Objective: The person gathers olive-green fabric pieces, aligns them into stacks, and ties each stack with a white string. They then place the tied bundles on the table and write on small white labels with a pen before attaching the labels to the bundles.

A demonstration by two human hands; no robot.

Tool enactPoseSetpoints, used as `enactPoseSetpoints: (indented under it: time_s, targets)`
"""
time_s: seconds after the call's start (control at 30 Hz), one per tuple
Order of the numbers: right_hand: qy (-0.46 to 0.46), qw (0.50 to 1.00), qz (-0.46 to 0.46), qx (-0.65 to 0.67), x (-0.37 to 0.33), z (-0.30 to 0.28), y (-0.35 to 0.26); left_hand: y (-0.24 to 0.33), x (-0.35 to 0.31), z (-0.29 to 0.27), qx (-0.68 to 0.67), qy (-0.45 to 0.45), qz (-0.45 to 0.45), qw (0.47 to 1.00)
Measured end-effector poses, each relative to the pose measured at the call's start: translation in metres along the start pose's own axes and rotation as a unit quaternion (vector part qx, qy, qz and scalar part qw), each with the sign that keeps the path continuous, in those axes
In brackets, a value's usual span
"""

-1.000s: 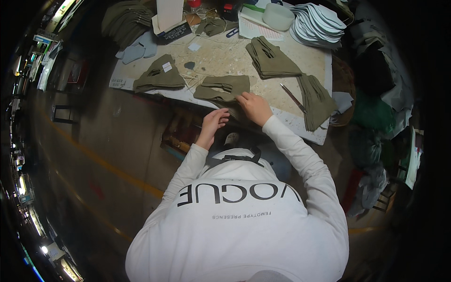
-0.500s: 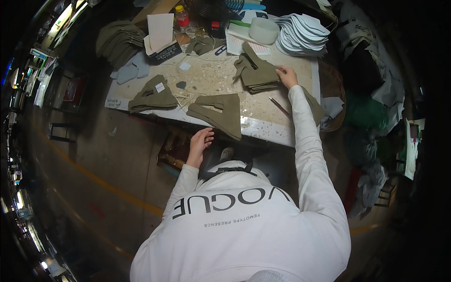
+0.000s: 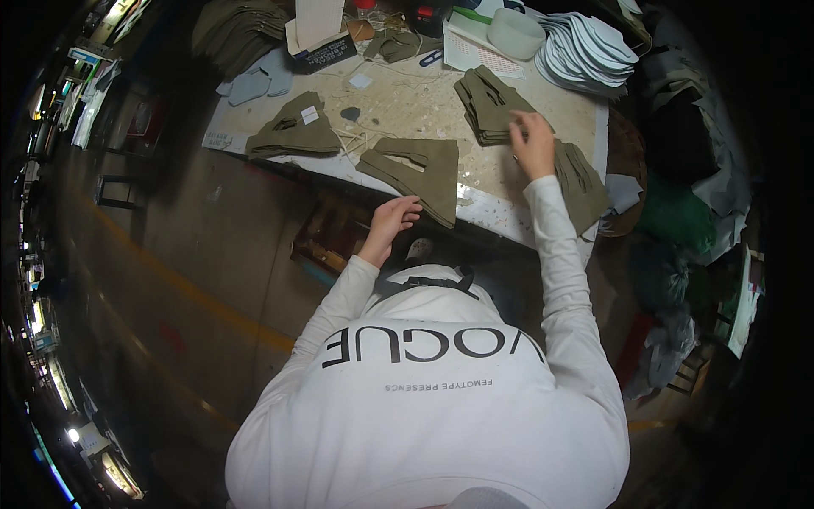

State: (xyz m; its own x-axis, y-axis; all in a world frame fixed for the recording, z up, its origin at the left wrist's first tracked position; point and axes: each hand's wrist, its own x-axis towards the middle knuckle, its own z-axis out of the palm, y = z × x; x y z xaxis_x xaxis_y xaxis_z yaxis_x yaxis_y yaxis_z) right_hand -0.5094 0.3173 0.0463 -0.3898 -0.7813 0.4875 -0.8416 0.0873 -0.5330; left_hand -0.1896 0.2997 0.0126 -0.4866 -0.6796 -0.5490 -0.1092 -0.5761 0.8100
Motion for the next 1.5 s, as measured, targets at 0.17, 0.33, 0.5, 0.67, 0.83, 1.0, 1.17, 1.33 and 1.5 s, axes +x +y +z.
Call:
enactPoseSetpoints:
  time_s: [0.17, 0.33, 0.5, 0.67, 0.83, 1.0, 1.17, 1.33, 1.5]
  targets:
    - [-0.255, 0.958, -0.107, 0.074, -0.086, 0.030, -0.096, 0.000, 0.004, -0.003, -0.022, -0.014, 0.000, 1.000]
    - [-0.237, 0.964, -0.118, 0.034, -0.110, 0.038, -0.103, -0.008, 0.004, -0.007, -0.020, 0.028, -0.007, 0.999]
    - [-0.268, 0.955, -0.110, 0.060, -0.101, 0.035, -0.098, -0.015, 0.002, -0.005, -0.016, 0.028, -0.012, 0.999]
    - [-0.273, 0.956, -0.082, 0.064, -0.098, 0.034, -0.102, -0.015, 0.002, -0.004, -0.004, 0.016, -0.017, 1.000]
    - [-0.248, 0.960, -0.121, 0.041, -0.096, 0.040, -0.099, -0.014, 0.003, -0.002, -0.008, 0.008, 0.001, 1.000]
    - [-0.164, 0.970, -0.078, 0.160, -0.088, 0.041, -0.085, -0.015, 0.004, -0.002, 0.006, 0.006, 0.005, 1.000]
    - [-0.139, 0.973, -0.004, 0.186, -0.086, 0.038, -0.081, -0.018, 0.003, -0.001, 0.015, 0.024, -0.024, 0.999]
    - [-0.190, 0.966, -0.075, 0.158, -0.100, 0.036, -0.093, -0.015, 0.005, 0.002, 0.014, -0.004, 0.003, 1.000]
    - [-0.214, 0.966, -0.137, 0.052, -0.107, 0.036, -0.104, -0.012, 0.006, 0.003, 0.010, -0.003, 0.016, 1.000]
